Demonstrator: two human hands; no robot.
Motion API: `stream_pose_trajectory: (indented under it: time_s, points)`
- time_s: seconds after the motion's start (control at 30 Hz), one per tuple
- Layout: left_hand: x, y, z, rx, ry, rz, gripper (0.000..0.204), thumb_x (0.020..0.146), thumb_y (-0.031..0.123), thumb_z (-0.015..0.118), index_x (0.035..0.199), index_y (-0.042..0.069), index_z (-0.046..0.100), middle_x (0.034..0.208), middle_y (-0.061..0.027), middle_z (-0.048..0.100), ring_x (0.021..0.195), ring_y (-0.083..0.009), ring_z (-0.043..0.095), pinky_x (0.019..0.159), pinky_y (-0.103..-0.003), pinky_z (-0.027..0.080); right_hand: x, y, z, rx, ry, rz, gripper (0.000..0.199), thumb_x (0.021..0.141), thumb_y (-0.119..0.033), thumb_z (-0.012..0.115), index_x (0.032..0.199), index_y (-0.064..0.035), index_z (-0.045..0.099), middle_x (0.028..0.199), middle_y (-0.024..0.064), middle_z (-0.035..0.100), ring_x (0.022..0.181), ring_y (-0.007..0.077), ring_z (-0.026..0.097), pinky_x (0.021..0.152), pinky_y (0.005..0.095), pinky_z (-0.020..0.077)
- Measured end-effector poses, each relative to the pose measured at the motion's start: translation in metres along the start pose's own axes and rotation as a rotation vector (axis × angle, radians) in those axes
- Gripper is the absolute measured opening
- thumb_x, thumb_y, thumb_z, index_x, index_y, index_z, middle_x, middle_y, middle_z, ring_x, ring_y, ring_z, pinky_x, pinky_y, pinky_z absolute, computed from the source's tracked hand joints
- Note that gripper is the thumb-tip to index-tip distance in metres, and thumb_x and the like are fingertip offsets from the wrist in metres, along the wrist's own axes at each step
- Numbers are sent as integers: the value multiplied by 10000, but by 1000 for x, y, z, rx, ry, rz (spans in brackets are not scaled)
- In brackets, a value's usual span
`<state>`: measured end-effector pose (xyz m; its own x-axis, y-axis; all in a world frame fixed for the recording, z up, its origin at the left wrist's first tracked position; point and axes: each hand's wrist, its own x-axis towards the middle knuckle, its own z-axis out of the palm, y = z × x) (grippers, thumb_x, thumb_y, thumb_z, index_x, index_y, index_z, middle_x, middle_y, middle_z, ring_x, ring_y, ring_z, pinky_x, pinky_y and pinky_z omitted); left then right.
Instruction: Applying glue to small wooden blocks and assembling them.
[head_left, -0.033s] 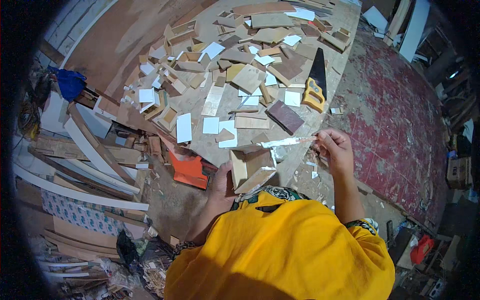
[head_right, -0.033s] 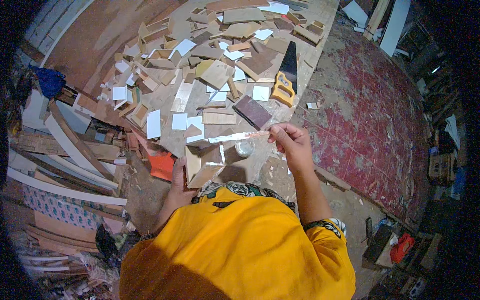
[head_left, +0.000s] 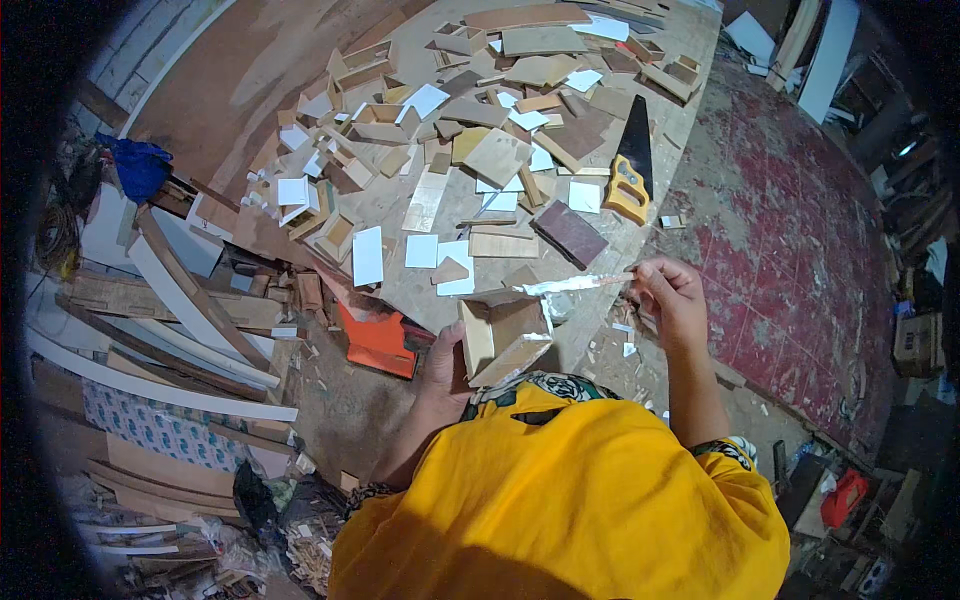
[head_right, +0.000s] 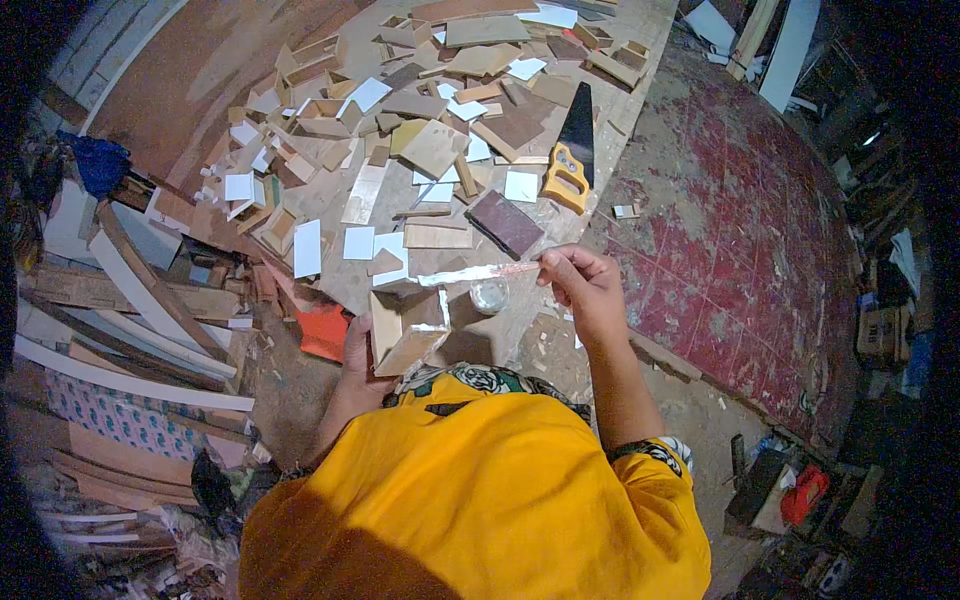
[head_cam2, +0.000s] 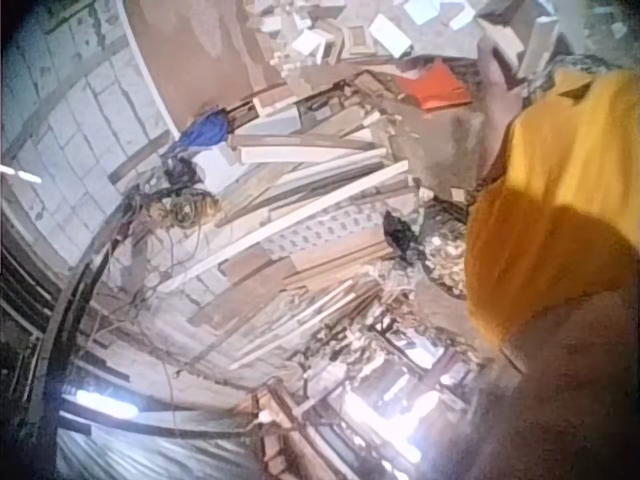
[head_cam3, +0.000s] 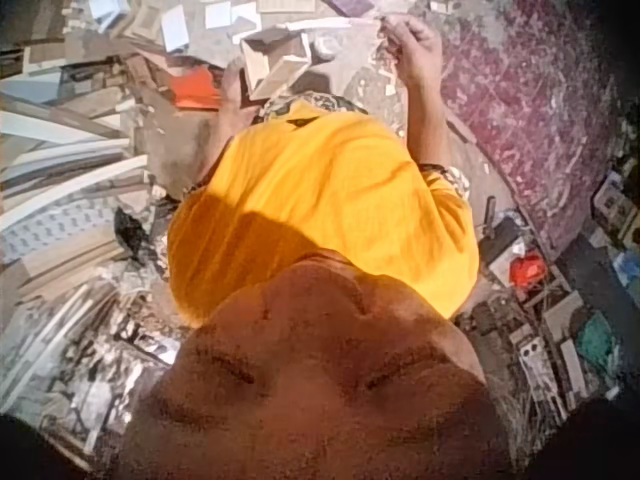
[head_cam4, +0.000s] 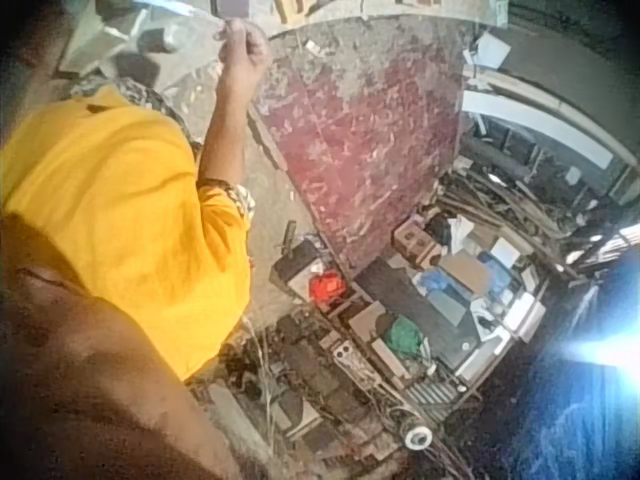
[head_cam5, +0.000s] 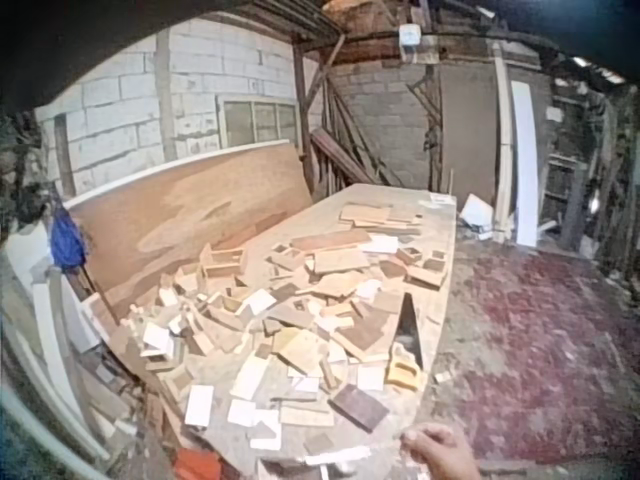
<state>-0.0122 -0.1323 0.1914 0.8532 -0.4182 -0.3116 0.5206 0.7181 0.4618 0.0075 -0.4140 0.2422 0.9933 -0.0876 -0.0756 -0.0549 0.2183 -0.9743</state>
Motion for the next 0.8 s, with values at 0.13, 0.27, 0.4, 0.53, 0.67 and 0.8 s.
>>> stream_pose_trajectory:
  time_s: [0.13, 0.27, 0.4, 0.53, 0.67, 0.8]
  points:
    - [1, -1, -1, -24, 9, -37, 629, 716, 321, 652, 1198, 13, 390, 1091, -144, 509, 992, -268, 530, 855, -390, 455, -2, 2, -4, -2, 4, 7, 186, 822, -226, 590, 804, -48, 641, 615, -7, 577, 481, 28, 402, 438, 180, 290]
    - [3, -3, -4, -9, 4, -11, 630, 718, 329, 650, 1197, 10, 394, 1090, -144, 513, 987, -265, 534, 851, -384, 457, -4, 2, -6, -8, 25, 15, 203, 821, -249, 590, 770, -58, 634, 600, -14, 566, 481, 26, 401, 441, 178, 286]
    - [5, -4, -6, -25, 21, 20, 590, 704, 335, 645, 1169, 33, 442, 1080, -148, 547, 946, -288, 572, 790, -412, 498, -6, 2, -8, -18, 32, 39, 232, 818, -277, 594, 711, -71, 613, 577, -23, 548, 477, 26, 397, 442, 178, 278]
    - [5, -3, -9, -28, -3, 29, 585, 712, 329, 641, 1178, 39, 438, 1106, -144, 536, 974, -290, 559, 812, -427, 482, -6, 4, -8, -40, 53, 39, 248, 823, -282, 588, 688, -74, 603, 566, -28, 535, 470, 28, 388, 439, 182, 272]
    - [5, -3, -12, -2, 36, 48, 597, 709, 335, 643, 1182, 39, 432, 1111, -145, 532, 977, -290, 557, 812, -427, 482, -6, 6, -10, -34, 48, 28, 255, 826, -279, 582, 676, -72, 595, 557, -28, 522, 467, 29, 385, 437, 183, 267]
    - [4, -2, -11, 27, 25, 48, 617, 702, 339, 646, 1189, 34, 421, 1116, -149, 527, 982, -291, 554, 815, -426, 482, -7, 4, -10, -25, 58, 34, 264, 829, -274, 577, 658, -73, 584, 542, -23, 508, 456, 32, 377, 430, 187, 257]
